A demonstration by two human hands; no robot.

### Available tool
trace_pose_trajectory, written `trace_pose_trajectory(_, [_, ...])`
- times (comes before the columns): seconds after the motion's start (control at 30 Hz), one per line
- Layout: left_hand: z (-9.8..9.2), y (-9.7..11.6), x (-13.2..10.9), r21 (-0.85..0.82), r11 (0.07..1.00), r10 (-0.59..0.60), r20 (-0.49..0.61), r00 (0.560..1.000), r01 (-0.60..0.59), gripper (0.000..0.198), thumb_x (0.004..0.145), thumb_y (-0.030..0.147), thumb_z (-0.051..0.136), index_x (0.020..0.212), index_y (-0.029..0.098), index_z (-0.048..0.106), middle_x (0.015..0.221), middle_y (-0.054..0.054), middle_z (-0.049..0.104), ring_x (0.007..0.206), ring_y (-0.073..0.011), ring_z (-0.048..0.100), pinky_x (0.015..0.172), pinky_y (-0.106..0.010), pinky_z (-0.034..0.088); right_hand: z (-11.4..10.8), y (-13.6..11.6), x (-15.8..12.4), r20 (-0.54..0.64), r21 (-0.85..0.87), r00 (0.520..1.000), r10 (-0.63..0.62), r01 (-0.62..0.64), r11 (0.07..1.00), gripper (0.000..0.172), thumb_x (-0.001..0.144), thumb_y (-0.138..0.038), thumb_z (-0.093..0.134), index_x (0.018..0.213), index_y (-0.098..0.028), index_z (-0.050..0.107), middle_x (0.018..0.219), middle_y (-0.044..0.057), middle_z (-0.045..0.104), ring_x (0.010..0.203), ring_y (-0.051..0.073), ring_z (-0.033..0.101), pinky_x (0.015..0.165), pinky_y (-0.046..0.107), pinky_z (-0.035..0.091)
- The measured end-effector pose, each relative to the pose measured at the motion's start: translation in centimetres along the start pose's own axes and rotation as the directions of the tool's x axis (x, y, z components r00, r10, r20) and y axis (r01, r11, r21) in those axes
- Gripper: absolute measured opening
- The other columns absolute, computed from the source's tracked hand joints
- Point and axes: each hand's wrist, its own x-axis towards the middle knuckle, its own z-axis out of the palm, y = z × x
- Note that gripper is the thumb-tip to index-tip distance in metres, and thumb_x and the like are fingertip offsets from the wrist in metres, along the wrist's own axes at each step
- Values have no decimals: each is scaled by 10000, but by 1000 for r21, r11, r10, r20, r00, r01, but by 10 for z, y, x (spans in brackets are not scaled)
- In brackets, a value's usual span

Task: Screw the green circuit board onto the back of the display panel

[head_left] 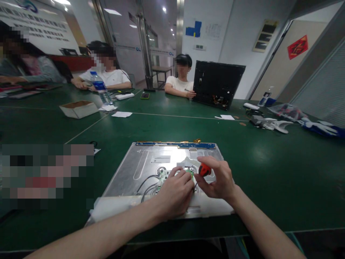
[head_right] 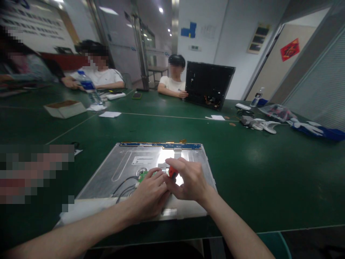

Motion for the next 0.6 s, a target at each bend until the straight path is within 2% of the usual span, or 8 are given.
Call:
trace_pose_trajectory(0.2, [1,-1,-1,2,1000,-5,53,999,5,95,837,176,534,873,167,621,901,-77,638,872,-238,569,949,-436,368,-3,0,0,15,30,1000,17,-18,999,477,801,-163,465,1278,-163,436,752,6,610,528,117,536,487,234,460])
trace_pose_trajectory(0.37, [2,-2,-1,-14,1000,-8,41,999,8,99,835,180,533,884,168,620,909,-76,641,868,-232,571,954,-426,364,1,2,-3,-13,-3,1000,14,-14,1000,442,819,-168,507,1257,-180,447,687,-30,580,510,114,517,473,221,427])
trace_pose_trajectory(0.6, [1,-1,-1,-15,1000,-2,14,1000,2,118,837,180,512,878,172,622,895,-76,644,855,-236,568,941,-429,373,1,2,-2,-10,-4,1000,15,-15,1000,416,843,-177,533,1251,-184,452,680,-37,586,516,109,524,487,212,443])
